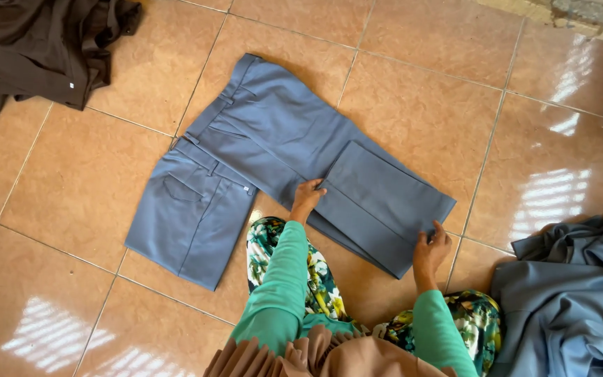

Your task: Folding blue uniform pants into neat rectangles on the floor of a sewing factory.

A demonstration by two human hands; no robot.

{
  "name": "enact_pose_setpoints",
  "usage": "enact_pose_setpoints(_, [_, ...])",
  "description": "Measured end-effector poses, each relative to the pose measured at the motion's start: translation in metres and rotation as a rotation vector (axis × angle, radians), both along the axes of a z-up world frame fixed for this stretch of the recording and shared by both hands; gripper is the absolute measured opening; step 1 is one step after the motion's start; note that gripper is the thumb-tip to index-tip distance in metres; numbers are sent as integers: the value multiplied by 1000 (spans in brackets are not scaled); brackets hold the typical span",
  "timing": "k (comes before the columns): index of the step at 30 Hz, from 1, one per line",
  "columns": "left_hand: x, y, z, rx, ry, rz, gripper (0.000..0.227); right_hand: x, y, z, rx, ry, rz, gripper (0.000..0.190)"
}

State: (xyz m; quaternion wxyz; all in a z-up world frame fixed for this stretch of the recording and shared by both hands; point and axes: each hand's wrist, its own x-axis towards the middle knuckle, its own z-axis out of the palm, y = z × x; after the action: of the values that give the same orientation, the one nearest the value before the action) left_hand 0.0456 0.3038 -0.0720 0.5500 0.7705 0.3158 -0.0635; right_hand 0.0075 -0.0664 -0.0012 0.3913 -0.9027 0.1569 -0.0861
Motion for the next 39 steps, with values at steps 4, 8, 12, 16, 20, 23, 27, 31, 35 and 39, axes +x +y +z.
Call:
enact_pose_setpoints(4, [-6,28,6,197,141,7,40,-18,-12,-19,164,167,-90,62])
enact_pose_setpoints(8, [-17,28,50,305,177,-50,48,-20,4,-10,165,375,-87,73])
enact_pose_setpoints(12, [-23,21,52,391,153,-106,55,-13,-1,-22,607,342,-189,67])
enact_pose_setpoints(16, [-30,-1,60,382,134,-158,58,-17,-16,26,734,205,-207,62])
enact_pose_setpoints(20, [-38,-47,95,476,98,-310,68,-23,-80,-17,426,223,-209,62])
enact_pose_setpoints(23, [-38,-84,101,783,-94,-376,70,-24,-81,-13,0,158,-155,67])
enact_pose_setpoints(27, [-37,-143,113,862,-373,-650,48,-5,-14,23,-358,-240,121,58])
enact_pose_setpoints(31, [-37,-182,83,791,-351,-860,50,15,45,4,-482,-271,237,53])
enact_pose_setpoints(35, [-26,-153,71,872,-236,-946,56,15,32,0,-523,215,337,58])
enact_pose_setpoints(39, [-9,-92,63,1071,-221,-733,56,9,-22,8,-573,302,181,60])
